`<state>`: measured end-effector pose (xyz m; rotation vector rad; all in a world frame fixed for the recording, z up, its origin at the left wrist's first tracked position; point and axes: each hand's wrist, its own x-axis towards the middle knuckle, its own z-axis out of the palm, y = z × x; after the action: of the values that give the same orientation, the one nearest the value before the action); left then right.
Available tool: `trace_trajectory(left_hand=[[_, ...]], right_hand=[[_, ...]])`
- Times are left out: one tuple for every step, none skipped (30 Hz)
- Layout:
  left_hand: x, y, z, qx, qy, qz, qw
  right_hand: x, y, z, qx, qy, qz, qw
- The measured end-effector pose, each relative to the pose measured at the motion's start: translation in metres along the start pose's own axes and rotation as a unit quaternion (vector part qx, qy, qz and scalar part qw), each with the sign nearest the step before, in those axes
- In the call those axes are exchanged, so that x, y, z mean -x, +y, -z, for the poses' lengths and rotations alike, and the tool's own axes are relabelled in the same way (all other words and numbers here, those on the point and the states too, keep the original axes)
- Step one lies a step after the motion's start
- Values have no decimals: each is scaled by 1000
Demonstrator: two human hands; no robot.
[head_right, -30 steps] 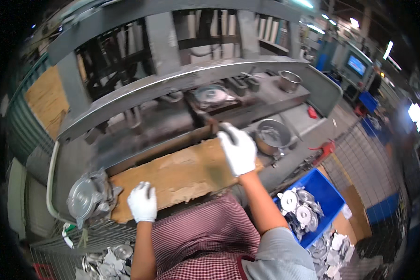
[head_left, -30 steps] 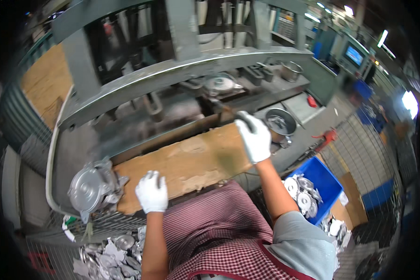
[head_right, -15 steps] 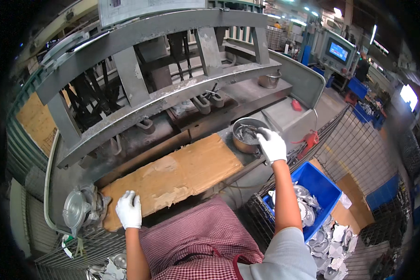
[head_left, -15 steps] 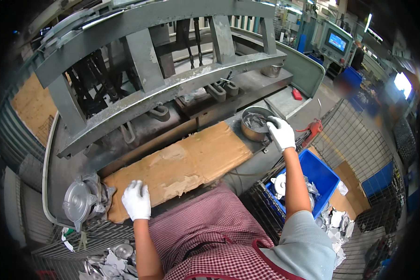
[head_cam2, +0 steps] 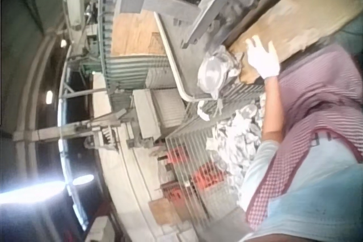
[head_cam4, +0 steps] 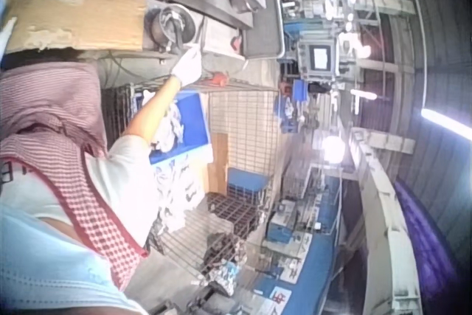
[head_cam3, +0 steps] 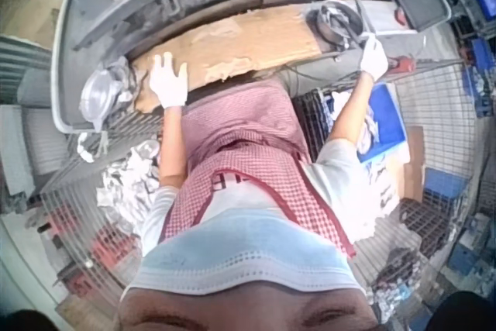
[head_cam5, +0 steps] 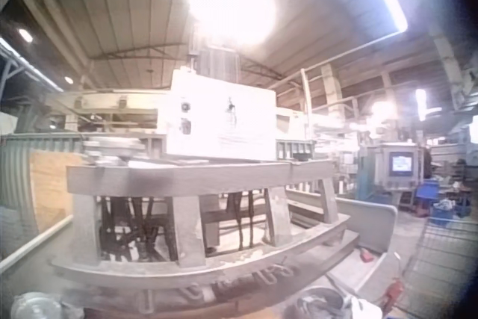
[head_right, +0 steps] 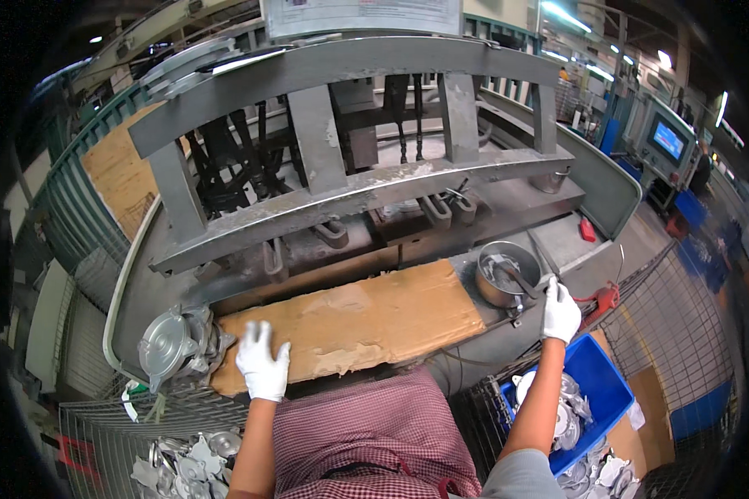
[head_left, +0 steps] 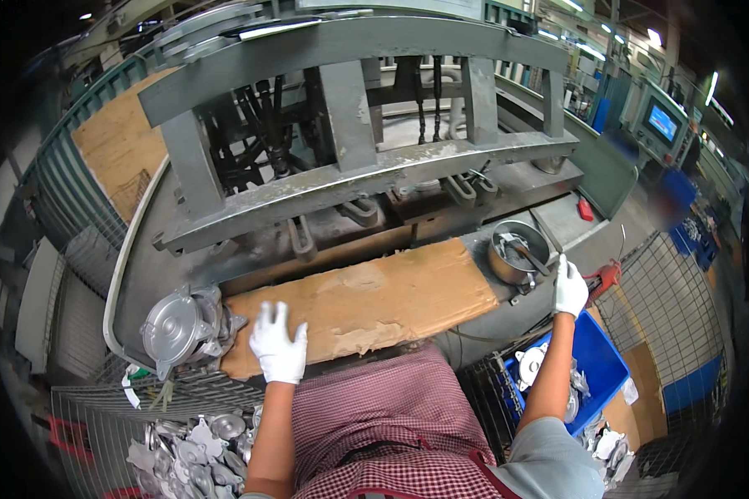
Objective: The person cleans and sorts metal castings at an industrial station, using a manual scraper to remove scrap metal and placing the cleaned components into a plastic bin.
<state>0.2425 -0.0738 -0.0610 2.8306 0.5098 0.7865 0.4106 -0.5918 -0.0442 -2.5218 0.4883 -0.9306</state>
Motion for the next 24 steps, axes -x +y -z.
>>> trace_trajectory(left_hand=[[-2,0,1,16,-100,-6,995],[-2,0,1,-9,-85,-35,996],[-1,2,1,-12,-93,-32,995],[-1,3,1,-35,-16,-26,999],[0,4,1,-57,59,-33,996],[-1,5,1,-56,64,-21,996],[-1,4,2,-29,-4,-25,999],[-2,3,3,-5,-74,-21,997],[-2,4,3,-1,-73,-30,997],[-2,4,3,-3,-46,-14,999],[-3,4,4,-5,-33,-2,999],[-3,4,5,-5,-18,0,1000],[-4,3,6,4,-70,6,998],[-5,3,7,15,-120,10,993],[-4,4,7,16,-121,7,992],[-1,4,8,-7,-69,17,997],[0,7,7,-28,-16,25,999],[2,8,6,-31,3,27,999],[2,8,6,-3,20,33,999],[2,9,5,0,25,45,999],[3,9,4,9,36,48,998],[3,10,3,-6,29,52,998],[1,10,1,-20,20,48,998],[0,7,1,-15,-44,29,998]], right_hand=[[0,-1,0,-1,-6,5,1000],[1,-1,1,4,-17,0,1000],[1,-2,1,7,-20,-6,1000],[1,-2,2,0,-20,-3,1000],[1,-3,3,-1,-19,-2,1000],[1,-3,3,-1,-21,-7,1000],[1,-3,3,-8,-18,-10,1000],[1,-3,3,0,-22,-13,1000],[1,-3,2,4,-11,-12,1000],[1,-3,2,4,5,-9,1000],[1,-3,1,8,1,-9,1000],[1,-3,1,5,3,-7,1000],[0,-4,2,0,11,-7,1000],[1,-4,2,2,15,0,1000],[0,-5,3,6,16,4,1000],[0,-5,4,10,4,6,1000],[1,-5,5,16,-7,5,1000],[0,-6,6,20,-9,16,1000],[1,-5,7,50,-6,23,998],[1,-5,8,37,-6,10,999],[1,-5,7,31,4,6,999],[1,-5,8,43,-12,-2,999],[1,-5,7,64,-28,0,998],[2,-5,7,78,26,49,995]])
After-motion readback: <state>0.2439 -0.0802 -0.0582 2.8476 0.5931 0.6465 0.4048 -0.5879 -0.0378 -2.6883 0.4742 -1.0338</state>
